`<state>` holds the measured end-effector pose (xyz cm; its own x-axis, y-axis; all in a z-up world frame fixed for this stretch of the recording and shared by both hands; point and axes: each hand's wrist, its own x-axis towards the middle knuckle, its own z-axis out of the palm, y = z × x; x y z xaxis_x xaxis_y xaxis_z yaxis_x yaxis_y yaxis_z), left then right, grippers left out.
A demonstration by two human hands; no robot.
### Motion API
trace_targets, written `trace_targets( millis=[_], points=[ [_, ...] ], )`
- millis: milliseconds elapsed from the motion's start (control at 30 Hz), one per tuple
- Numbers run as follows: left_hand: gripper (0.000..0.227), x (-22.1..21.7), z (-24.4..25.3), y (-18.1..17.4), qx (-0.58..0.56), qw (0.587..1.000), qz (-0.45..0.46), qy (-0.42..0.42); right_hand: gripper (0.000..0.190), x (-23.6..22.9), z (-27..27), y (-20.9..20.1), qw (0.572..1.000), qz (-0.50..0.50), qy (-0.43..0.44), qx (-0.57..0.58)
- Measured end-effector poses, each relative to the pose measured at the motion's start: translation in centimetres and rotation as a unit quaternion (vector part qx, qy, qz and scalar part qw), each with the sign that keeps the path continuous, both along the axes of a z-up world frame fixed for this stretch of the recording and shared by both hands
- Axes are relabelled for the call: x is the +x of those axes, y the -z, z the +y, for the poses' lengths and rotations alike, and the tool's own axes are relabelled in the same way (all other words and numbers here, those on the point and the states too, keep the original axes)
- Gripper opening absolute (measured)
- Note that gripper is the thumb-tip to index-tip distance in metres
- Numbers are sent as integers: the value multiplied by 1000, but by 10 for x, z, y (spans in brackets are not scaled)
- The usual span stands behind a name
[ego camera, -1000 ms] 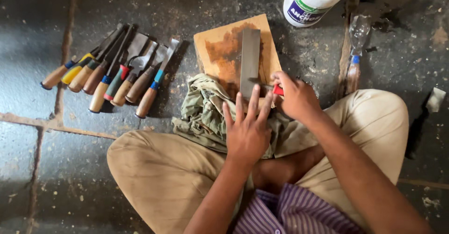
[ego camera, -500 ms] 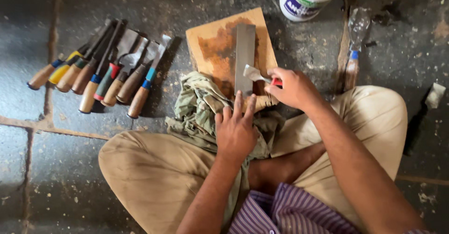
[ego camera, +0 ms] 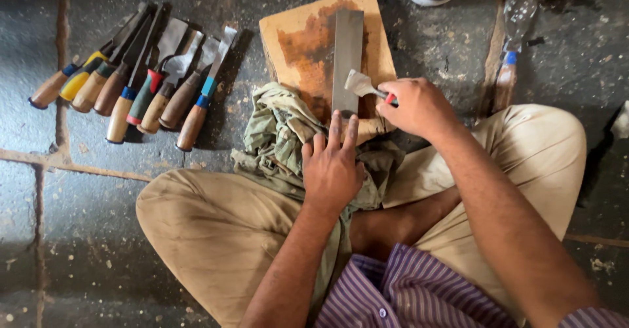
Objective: The person sits on the floor and sharpens a metal chisel by rubbing it against a sharpening stone. They repeatedly apply a liquid from a white container to the stone and the tool during the process. Several other chisels are visible on the floor nearby.
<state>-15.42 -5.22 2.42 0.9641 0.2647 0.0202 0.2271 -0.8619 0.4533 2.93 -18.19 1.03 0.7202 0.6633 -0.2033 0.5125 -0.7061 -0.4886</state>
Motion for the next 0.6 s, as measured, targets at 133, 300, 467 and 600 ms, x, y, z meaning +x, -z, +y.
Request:
trace_targets(
  millis=[133,300,467,600],
  points=[
    [89,0,0,0,-7,1000,13,-2,38,0,0,2,999,-29,-16,-28],
    [91,3,5,1,-15,1000,24,13,37,3,4,1,986,-114,-72,-97],
    [93,33,20,14,-33,998,16,45,25,11,18,-15,945,-214,-150,-196],
    [107,50,25,19,-9,997,35,66,25,15,29,-17,924,-285,-168,-190]
  ],
)
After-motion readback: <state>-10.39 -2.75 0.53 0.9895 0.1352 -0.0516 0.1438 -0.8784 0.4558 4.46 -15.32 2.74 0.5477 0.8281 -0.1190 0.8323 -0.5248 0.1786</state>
